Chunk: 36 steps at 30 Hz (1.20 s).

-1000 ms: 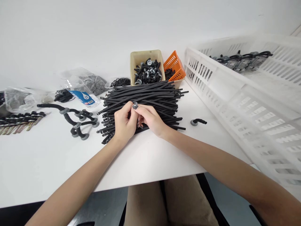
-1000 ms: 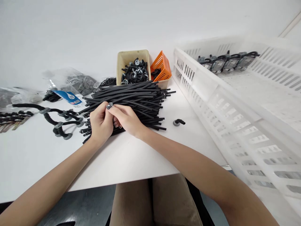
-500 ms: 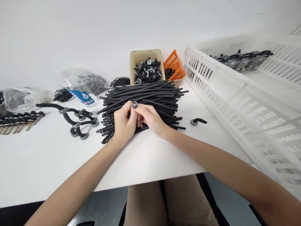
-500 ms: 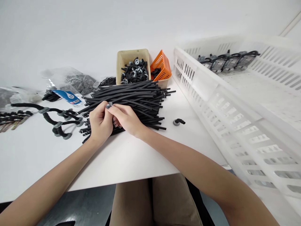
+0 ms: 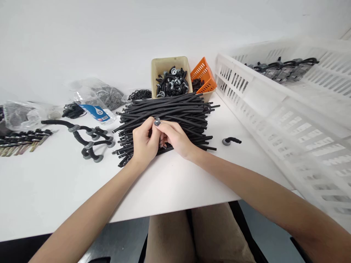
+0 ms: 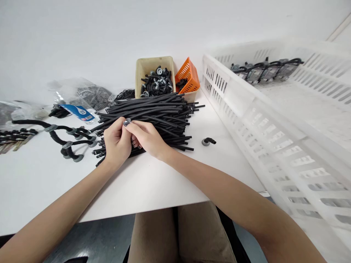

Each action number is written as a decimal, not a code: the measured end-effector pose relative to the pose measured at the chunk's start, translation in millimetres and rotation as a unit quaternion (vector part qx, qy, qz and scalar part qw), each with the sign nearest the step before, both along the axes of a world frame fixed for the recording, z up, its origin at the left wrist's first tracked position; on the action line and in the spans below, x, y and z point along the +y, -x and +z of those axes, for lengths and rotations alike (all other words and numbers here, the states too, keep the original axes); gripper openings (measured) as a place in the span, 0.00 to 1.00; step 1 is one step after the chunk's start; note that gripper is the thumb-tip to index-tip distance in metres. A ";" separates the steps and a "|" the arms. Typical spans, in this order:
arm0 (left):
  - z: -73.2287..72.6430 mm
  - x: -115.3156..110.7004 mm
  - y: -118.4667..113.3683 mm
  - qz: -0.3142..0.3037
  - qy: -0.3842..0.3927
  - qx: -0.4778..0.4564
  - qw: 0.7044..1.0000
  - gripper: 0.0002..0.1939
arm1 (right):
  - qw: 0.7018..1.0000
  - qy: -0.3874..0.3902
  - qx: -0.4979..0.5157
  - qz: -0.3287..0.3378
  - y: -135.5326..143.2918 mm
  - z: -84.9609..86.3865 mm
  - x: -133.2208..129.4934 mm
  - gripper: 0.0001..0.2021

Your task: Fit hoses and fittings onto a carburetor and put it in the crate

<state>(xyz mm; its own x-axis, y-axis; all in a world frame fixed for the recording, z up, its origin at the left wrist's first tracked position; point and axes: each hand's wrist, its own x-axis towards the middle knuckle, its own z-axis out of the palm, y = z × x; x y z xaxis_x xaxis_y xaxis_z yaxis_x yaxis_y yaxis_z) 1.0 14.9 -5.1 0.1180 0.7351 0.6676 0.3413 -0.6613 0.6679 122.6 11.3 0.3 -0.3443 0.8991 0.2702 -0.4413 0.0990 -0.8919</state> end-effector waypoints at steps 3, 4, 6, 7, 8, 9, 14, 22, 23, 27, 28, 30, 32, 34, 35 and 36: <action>-0.7 0.0 0.2 0.004 0.006 0.000 1.000 0.22 | 1.000 0.000 0.003 0.001 0.3 -0.1 0.2 0.23; -0.9 0.0 0.2 0.005 0.006 0.000 1.000 0.22 | 1.000 0.001 0.006 0.001 0.3 0.1 0.1 0.23; -1.2 0.2 0.1 0.003 0.005 0.001 1.000 0.22 | 1.000 0.002 0.011 0.001 0.3 0.8 -0.3 0.23; -1.2 0.3 0.0 0.003 0.004 0.000 1.000 0.22 | 1.000 0.003 0.012 0.000 0.3 1.1 -0.5 0.23; -1.1 0.4 -0.1 0.003 0.003 0.001 1.000 0.22 | 1.000 0.006 0.012 -0.001 0.2 1.5 -0.8 0.23; -1.0 0.5 -0.2 0.003 0.002 0.001 1.000 0.22 | 1.000 0.008 0.010 -0.002 0.1 1.7 -0.9 0.23; -0.2 0.2 -0.6 0.005 -0.001 0.002 1.000 0.21 | 1.000 0.013 0.002 -0.003 0.0 1.8 -1.0 0.23; 0.3 -0.5 -0.5 0.001 -0.003 -0.002 1.000 0.21 | 1.000 0.010 -0.005 -0.004 0.2 1.5 -0.7 0.23; 0.4 -0.4 -0.6 0.001 -0.005 -0.001 1.000 0.21 | 1.000 0.010 -0.004 -0.003 0.2 1.4 -0.7 0.23; 0.4 0.3 -0.4 0.002 -0.003 -0.001 1.000 0.22 | 1.000 0.005 0.004 0.000 0.1 0.6 -0.3 0.23; 0.2 0.3 -0.3 0.001 -0.001 -0.003 1.000 0.22 | 1.000 0.004 0.005 0.000 0.0 0.5 -0.3 0.23; 0.1 -0.1 -0.4 -0.003 0.003 -0.006 1.000 0.22 | 1.000 0.004 0.003 -0.001 0.0 0.4 -0.2 0.23; 0.2 -0.6 -0.7 -0.003 0.002 -0.006 1.000 0.22 | 1.000 0.006 -0.002 -0.002 0.0 0.5 -0.4 0.23; 0.4 -0.9 -1.1 -0.003 0.001 -0.006 1.000 0.22 | 1.000 0.008 -0.004 -0.003 0.1 0.7 -0.8 0.23; 0.4 -0.8 -1.2 -0.005 0.001 -0.006 1.000 0.22 | 1.000 0.008 -0.002 -0.004 0.1 0.8 -1.0 0.23; 0.3 -0.6 -1.3 -0.006 0.002 -0.007 1.000 0.23 | 1.000 0.008 0.000 -0.004 0.2 0.9 -1.1 0.23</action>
